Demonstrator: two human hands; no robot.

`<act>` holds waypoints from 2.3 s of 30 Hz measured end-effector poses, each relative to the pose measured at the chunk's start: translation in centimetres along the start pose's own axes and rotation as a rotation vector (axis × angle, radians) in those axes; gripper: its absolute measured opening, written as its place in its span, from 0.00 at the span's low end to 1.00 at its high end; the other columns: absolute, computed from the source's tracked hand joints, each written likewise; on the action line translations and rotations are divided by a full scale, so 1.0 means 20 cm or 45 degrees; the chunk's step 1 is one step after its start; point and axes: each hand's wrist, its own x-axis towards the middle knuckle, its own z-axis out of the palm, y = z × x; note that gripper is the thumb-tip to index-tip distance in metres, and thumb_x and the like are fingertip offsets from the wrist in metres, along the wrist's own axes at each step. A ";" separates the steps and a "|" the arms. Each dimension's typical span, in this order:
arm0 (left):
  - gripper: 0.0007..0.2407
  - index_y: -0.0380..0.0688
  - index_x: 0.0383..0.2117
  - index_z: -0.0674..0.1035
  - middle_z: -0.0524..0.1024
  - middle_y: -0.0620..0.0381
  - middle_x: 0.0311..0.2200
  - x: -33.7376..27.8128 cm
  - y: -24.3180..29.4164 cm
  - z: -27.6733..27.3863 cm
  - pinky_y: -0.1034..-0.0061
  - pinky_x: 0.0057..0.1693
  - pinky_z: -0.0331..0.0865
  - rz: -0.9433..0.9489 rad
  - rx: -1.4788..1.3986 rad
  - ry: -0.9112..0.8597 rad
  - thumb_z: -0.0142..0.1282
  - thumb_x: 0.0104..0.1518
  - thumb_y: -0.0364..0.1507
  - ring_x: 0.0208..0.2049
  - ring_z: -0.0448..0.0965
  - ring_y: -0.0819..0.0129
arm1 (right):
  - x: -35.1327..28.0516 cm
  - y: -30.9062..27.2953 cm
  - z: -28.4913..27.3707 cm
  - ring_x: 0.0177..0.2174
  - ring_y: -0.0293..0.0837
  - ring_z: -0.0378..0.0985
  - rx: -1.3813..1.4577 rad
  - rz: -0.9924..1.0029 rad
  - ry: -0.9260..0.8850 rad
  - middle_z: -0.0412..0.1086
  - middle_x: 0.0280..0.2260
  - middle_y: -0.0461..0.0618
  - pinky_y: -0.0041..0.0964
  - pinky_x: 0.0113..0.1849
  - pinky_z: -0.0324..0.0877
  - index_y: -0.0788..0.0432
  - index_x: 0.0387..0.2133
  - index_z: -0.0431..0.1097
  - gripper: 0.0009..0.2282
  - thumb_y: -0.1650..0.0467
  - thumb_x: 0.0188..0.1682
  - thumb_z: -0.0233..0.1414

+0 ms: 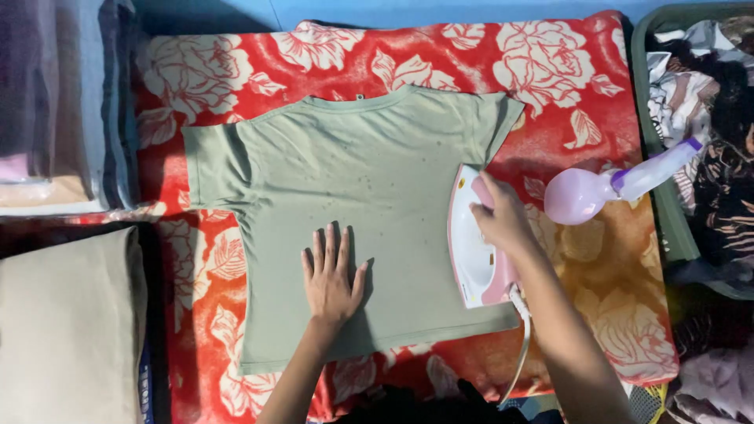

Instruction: The person irons a light green t-shirt on a floral-patterned table. They smooth the fabric, spray it with water, and use a pink iron to press the front and sleeves. Finally, they fold the shirt neatly.

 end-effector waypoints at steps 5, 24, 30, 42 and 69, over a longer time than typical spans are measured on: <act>0.32 0.56 0.74 0.48 0.39 0.51 0.75 -0.11 -0.05 -0.05 0.45 0.71 0.37 -0.065 -0.004 -0.202 0.31 0.64 0.52 0.74 0.36 0.46 | -0.22 -0.11 0.02 0.58 0.63 0.67 0.017 0.099 -0.052 0.66 0.58 0.62 0.55 0.58 0.62 0.46 0.66 0.63 0.31 0.66 0.44 0.59; 0.35 0.52 0.73 0.49 0.41 0.48 0.74 -0.44 -0.26 -0.14 0.46 0.70 0.39 -0.118 -0.099 -0.121 0.37 0.62 0.55 0.74 0.38 0.47 | -0.49 -0.76 0.07 0.57 0.63 0.70 -0.044 -0.315 -0.597 0.72 0.56 0.60 0.55 0.56 0.66 0.60 0.55 0.71 0.26 0.75 0.39 0.61; 0.40 0.50 0.72 0.51 0.43 0.46 0.73 -0.46 -0.26 -0.16 0.42 0.69 0.39 -0.161 -0.094 -0.072 0.38 0.58 0.61 0.73 0.40 0.44 | -0.20 -1.05 0.31 0.40 0.49 0.83 -0.663 -0.481 0.167 0.78 0.45 0.47 0.51 0.40 0.77 0.47 0.55 0.73 0.27 0.53 0.42 0.60; 0.42 0.50 0.72 0.51 0.42 0.51 0.75 -0.46 -0.27 -0.11 0.42 0.69 0.40 -0.142 0.132 0.185 0.36 0.56 0.64 0.74 0.39 0.49 | 0.13 -1.30 0.52 0.34 0.49 0.83 -0.728 -0.996 -0.053 0.80 0.41 0.39 0.53 0.27 0.72 0.39 0.43 0.77 0.15 0.53 0.47 0.54; 0.46 0.47 0.72 0.50 0.42 0.46 0.74 -0.46 -0.24 -0.06 0.31 0.64 0.44 -0.381 0.382 0.228 0.31 0.52 0.68 0.74 0.39 0.43 | 0.08 -1.59 0.76 0.41 0.37 0.82 -0.419 -1.372 -0.290 0.79 0.44 0.33 0.39 0.29 0.71 0.39 0.37 0.80 0.08 0.58 0.47 0.57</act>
